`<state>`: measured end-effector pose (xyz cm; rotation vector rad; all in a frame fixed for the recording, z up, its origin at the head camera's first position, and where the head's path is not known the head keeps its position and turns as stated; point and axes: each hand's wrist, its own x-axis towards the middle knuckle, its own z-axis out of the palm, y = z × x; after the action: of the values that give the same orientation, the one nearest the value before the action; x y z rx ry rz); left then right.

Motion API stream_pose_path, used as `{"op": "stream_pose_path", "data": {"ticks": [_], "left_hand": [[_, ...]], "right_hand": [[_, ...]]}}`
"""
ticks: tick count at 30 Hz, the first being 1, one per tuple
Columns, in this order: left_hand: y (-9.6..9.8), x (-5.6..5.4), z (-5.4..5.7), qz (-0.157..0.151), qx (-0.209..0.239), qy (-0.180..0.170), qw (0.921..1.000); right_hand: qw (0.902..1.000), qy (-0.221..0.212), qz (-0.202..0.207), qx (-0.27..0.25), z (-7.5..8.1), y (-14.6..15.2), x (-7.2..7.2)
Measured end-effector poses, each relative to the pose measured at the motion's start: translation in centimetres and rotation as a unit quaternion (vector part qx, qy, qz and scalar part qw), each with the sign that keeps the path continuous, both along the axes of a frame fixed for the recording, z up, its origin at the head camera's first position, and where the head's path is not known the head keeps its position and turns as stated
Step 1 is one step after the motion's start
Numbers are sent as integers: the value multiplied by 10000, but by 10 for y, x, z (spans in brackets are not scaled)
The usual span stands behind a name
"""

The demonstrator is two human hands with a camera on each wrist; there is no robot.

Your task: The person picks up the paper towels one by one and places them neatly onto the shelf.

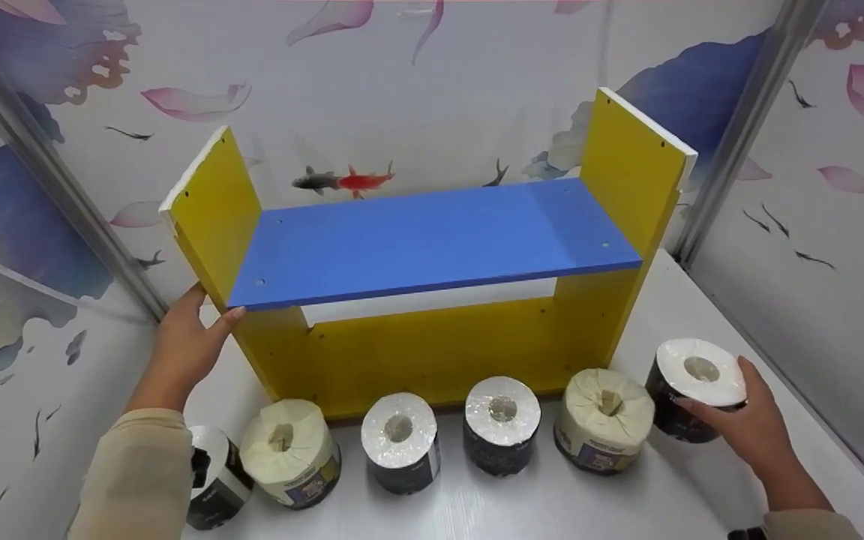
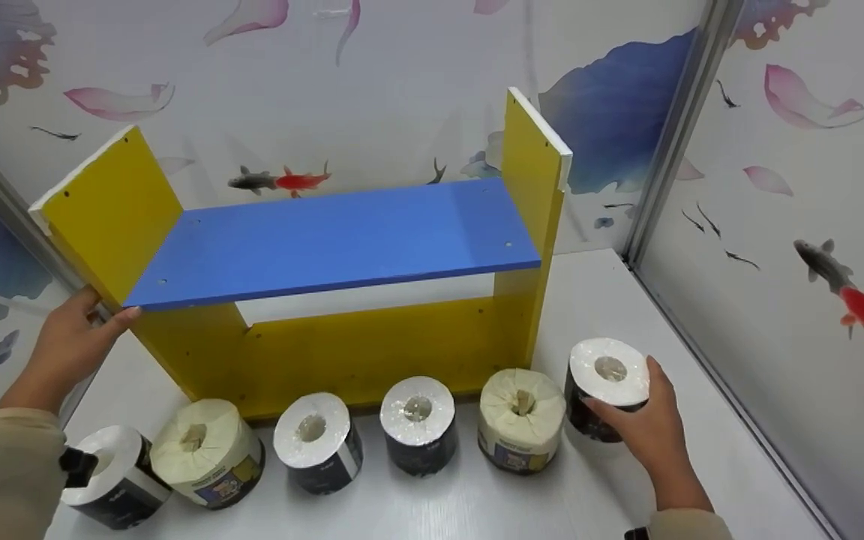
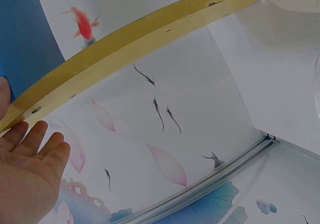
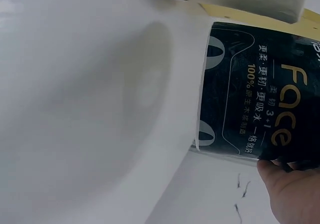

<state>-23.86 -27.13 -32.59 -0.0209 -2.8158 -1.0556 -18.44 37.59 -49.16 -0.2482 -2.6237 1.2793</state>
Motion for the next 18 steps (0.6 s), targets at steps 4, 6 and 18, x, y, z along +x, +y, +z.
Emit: {"op": "stream_pose_path", "data": {"ticks": [4,6,18], "left_hand": [[0,0,1,-106,-30,218,9997],[1,1,1,-94,-11,222,9997],[1,1,0,5,-1,115,9999]], "right_hand": [[9999,-107,-102,-85,15,-3,2],[9998,-61,-93,-161,22,-5,2],[9993,132,156,-305,60,-12,7]]}}
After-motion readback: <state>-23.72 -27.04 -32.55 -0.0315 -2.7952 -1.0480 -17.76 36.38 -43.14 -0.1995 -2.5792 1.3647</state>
